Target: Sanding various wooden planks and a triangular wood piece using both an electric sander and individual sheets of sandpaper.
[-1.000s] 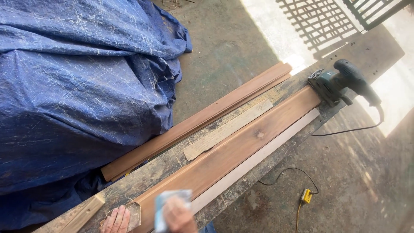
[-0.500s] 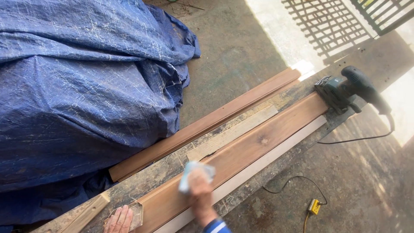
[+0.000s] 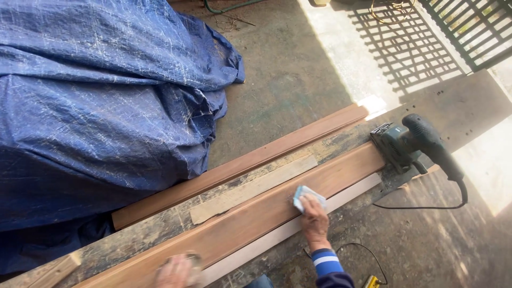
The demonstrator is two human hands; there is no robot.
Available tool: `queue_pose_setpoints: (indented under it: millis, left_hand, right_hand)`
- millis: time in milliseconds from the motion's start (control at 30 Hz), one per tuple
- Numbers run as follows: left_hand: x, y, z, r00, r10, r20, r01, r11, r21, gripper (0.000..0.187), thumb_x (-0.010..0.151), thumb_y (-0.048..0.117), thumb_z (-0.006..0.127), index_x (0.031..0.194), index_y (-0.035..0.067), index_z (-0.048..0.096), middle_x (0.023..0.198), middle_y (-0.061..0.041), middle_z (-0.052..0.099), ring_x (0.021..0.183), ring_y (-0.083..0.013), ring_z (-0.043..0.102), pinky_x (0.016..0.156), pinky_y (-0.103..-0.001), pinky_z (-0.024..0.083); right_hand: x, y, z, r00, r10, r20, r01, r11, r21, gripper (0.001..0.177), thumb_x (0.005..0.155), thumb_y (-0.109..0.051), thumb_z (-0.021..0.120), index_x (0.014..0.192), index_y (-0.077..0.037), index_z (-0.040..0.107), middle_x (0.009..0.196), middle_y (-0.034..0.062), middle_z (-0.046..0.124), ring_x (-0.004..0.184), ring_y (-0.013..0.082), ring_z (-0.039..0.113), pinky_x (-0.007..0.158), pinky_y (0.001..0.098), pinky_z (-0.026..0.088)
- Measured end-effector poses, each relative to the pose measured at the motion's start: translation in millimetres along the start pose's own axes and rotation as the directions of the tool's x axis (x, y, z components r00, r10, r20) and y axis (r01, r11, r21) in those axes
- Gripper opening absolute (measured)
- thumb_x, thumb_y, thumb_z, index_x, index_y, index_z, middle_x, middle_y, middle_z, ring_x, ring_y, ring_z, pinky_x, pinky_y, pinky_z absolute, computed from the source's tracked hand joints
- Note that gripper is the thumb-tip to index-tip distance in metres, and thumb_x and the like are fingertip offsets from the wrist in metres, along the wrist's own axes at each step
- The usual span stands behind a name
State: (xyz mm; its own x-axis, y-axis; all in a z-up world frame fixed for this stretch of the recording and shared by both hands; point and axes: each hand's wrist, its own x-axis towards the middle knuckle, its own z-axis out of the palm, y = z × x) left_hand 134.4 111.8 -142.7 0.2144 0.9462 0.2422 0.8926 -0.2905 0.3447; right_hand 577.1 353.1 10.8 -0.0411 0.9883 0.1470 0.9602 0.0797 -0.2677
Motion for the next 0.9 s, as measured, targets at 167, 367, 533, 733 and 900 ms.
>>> queue_pose_setpoints:
  millis: [167,367,533,733,900]
  left_hand:
    - [221,206,3,0.998,-0.037,-0.057,0.032,0.995,-0.092,0.05,0.09,0.0,0.058,0.14,-0.002,0.056,0.146,-0.024,0.056,0.14,-0.0376,0.052,0.121,-0.052,0.038]
    - [196,181,-17,0.995,-0.053,0.084,0.054,0.998,-0.012,0.061,0.081,-0.002,0.054,0.142,-0.005,0.051,0.148,-0.028,0.052,0.14,-0.0394,0.046,0.117,-0.053,0.034]
    - [129,151,-28,0.934,-0.341,-0.108,0.357,0.907,0.225,0.049,0.089,0.001,0.049,0.138,-0.005,0.05,0.143,-0.028,0.052,0.137,-0.0422,0.049,0.115,-0.054,0.038]
    - [276,264,49,0.995,-0.086,-0.051,0.082,0.994,-0.069,0.041,0.104,0.004,0.052,0.143,-0.009,0.052,0.147,-0.033,0.051,0.142,-0.0428,0.049,0.12,-0.052,0.037]
    - [252,239,21,0.998,-0.046,0.042,0.048,0.997,-0.057,0.05,0.095,-0.003,0.049,0.145,-0.007,0.05,0.151,-0.03,0.05,0.144,-0.0404,0.047,0.12,-0.052,0.037]
  right_hand:
    - [41,55,-15,0.998,-0.032,-0.061,0.031,0.999,-0.027,0.03,0.084,0.0,0.063,0.11,-0.012,0.074,0.132,0.0091,0.068,0.118,0.0312,0.067,0.092,0.0426,0.058]
    - [57,67,-23,0.93,-0.367,-0.022,0.367,0.923,0.113,0.044,0.076,0.005,0.062,0.115,-0.012,0.071,0.125,0.005,0.071,0.122,0.0276,0.066,0.099,0.0431,0.054]
    - [65,82,-19,0.959,-0.275,-0.064,0.28,0.955,0.098,0.045,0.076,0.004,0.064,0.119,-0.009,0.07,0.129,0.0077,0.069,0.121,0.0296,0.065,0.1,0.041,0.053]
    - [60,79,-12,0.967,-0.246,-0.072,0.253,0.96,0.122,0.045,0.078,0.007,0.063,0.119,-0.009,0.07,0.131,0.0072,0.069,0.126,0.0298,0.064,0.104,0.0408,0.052]
    - [61,85,-14,0.971,-0.239,-0.011,0.238,0.963,0.124,0.053,0.072,0.009,0.061,0.12,-0.011,0.071,0.13,0.0062,0.069,0.125,0.0283,0.064,0.104,0.0399,0.052]
